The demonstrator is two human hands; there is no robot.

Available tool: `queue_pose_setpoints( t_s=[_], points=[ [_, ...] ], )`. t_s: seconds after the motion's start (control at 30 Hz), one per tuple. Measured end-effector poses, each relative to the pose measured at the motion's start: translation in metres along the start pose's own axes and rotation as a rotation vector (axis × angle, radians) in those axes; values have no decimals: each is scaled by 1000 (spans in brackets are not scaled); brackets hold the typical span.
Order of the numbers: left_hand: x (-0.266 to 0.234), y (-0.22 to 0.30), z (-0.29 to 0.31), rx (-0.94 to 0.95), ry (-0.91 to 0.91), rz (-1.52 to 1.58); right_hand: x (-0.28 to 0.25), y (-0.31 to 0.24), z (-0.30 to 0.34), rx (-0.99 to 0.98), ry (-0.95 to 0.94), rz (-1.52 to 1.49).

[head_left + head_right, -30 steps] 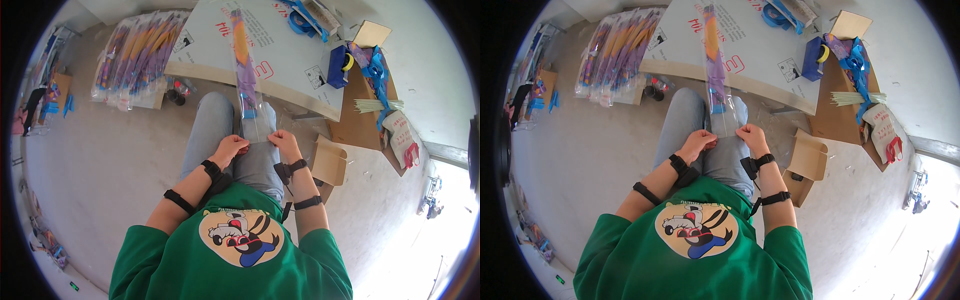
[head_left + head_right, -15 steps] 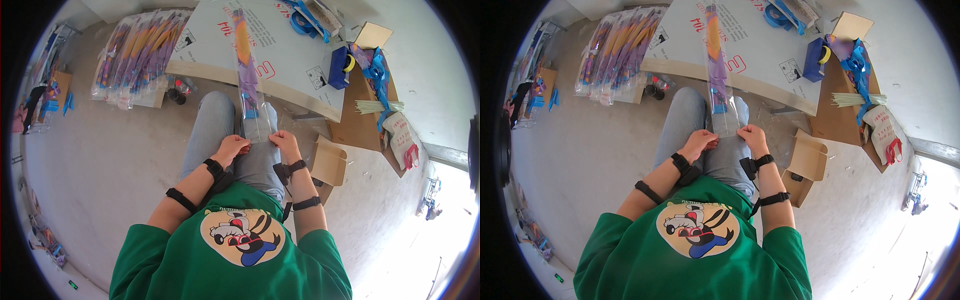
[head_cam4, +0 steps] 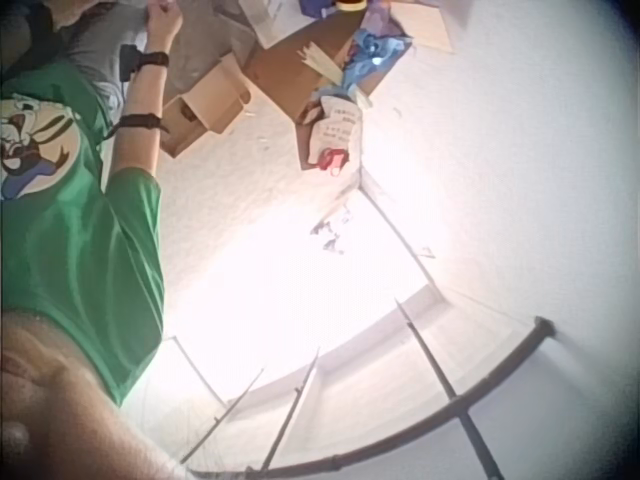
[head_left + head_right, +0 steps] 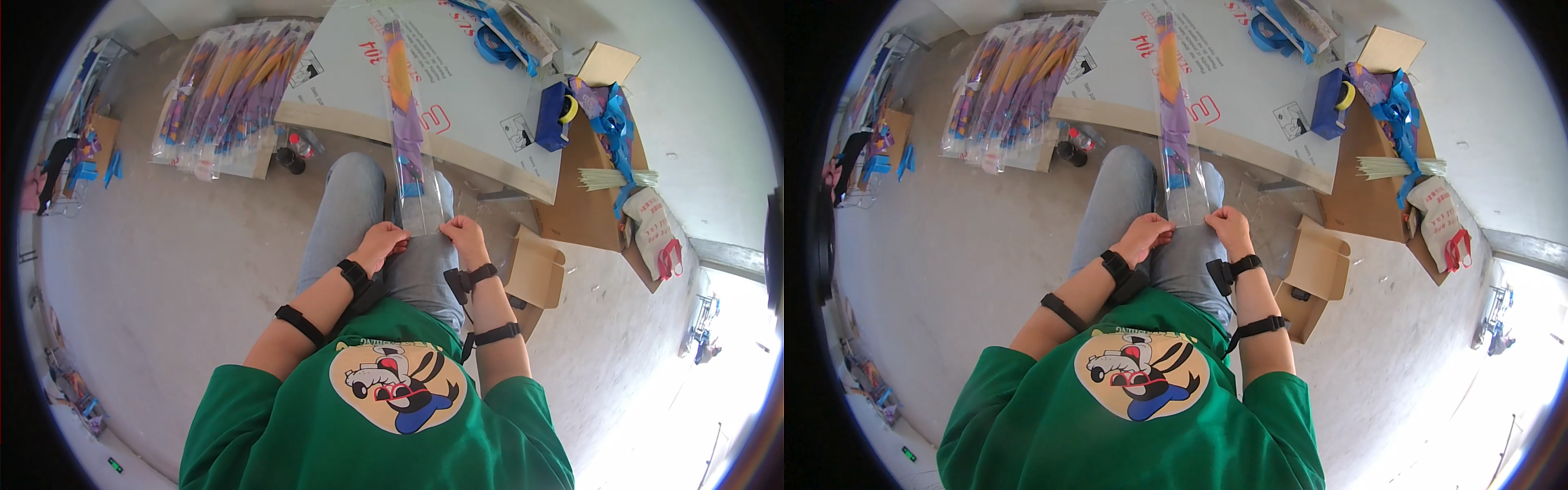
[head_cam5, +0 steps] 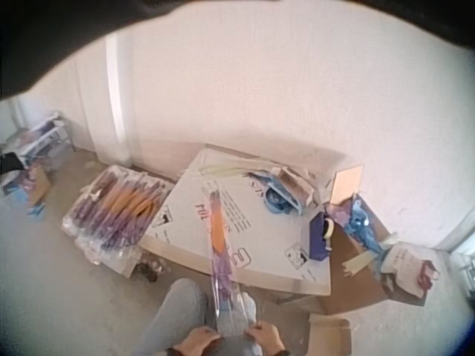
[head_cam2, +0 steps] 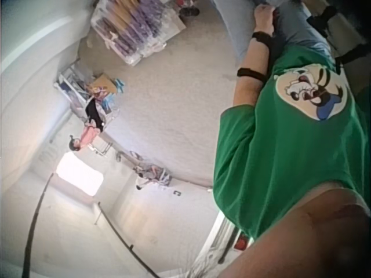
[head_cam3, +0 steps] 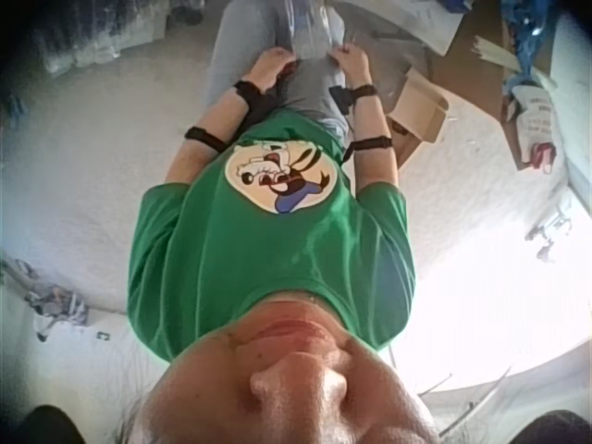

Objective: Assembling kites by folding the sail, inserting support rods, and securing them with tape.

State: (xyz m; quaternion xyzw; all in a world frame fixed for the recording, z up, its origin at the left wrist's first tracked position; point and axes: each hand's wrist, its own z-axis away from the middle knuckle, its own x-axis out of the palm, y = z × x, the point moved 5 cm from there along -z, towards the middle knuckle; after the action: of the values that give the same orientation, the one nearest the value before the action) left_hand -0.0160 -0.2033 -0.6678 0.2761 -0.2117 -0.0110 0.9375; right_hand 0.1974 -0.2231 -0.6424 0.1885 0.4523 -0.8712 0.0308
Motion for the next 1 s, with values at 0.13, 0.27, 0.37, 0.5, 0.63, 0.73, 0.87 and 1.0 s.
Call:
queue_pose_setpoints(
  t_s=[0.13, 0.27, 0.37, 0.5, 0.63, 0.73, 0.87, 1.0],
  points=[
    [4, 9, 3, 35, -36, 39, -3, -12, -8, -24, 22, 26],
    [2, 27, 4, 26, -17, -26, 12, -45, -18, -182, 27, 266],
    [14, 32, 3, 144, -97, -125, 16, -37, -32, -252, -67, 261],
    [12, 18, -5, 222, -122, -58, 22, -34, -24, -191, -175, 106],
    [18, 34, 10, 288, -160, 17, 22, -50, -2, 77, -320, -306],
    [11, 44, 20, 318, -92, -89, 24, -70, 7, 32, -322, -262],
    [7, 62, 33, 362, -53, -215, 26, -85, 17, 12, -274, -323],
    [1, 74, 36, 392, -79, -250, 31, -94, 24, -8, -268, -406]
  ],
)
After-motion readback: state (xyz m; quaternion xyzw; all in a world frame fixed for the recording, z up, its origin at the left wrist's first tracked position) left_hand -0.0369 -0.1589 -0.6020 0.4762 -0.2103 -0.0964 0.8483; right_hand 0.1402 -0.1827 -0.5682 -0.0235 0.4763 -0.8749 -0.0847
